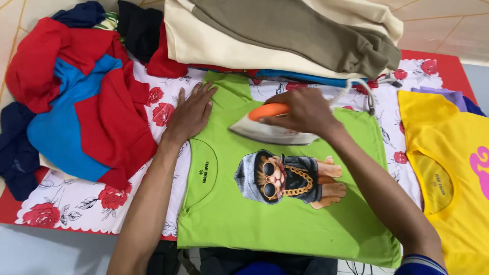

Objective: Ironing a green t-shirt with a graphic print on a table covered with a floral cloth.

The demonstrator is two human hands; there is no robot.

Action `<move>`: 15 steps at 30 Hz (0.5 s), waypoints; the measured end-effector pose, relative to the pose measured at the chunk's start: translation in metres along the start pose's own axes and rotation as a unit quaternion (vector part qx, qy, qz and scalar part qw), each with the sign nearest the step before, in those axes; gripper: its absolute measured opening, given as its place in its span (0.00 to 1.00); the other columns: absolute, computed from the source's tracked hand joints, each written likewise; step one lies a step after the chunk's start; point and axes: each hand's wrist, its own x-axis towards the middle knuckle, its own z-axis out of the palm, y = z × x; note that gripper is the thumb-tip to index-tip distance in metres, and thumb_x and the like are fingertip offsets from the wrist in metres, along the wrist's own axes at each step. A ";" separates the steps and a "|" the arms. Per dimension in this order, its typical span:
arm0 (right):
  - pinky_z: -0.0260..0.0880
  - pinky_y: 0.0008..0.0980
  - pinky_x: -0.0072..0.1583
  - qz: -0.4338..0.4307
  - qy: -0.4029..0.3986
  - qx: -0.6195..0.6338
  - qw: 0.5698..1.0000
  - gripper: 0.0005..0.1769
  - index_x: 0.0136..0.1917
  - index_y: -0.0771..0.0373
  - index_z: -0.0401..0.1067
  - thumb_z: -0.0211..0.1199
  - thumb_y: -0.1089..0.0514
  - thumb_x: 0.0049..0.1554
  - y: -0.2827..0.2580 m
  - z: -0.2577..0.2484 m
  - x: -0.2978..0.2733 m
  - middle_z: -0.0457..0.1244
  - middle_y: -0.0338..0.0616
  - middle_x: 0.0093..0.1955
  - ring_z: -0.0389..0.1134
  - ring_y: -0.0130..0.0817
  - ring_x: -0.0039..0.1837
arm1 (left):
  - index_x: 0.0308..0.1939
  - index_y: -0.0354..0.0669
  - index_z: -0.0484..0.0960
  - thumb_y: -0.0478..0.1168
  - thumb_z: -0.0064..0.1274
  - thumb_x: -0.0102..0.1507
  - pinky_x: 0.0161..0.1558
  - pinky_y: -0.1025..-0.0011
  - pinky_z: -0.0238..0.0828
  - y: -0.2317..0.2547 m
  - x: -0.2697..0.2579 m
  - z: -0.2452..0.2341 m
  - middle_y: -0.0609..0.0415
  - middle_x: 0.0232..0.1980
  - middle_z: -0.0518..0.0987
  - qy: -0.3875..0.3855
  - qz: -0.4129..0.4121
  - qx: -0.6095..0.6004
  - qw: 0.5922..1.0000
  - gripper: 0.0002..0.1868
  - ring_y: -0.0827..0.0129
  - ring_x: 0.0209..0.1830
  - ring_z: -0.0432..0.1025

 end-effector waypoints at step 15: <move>0.72 0.56 0.53 -0.070 -0.033 0.009 0.997 0.24 0.53 0.30 0.80 0.64 0.23 0.48 -0.059 0.016 0.033 0.72 0.50 0.42 0.73 0.63 0.49 | 0.70 0.42 0.72 0.41 0.35 0.77 0.76 0.35 0.34 -0.007 -0.006 -0.027 0.45 0.77 0.67 0.016 0.042 -0.134 0.990 0.20 0.45 0.80 0.54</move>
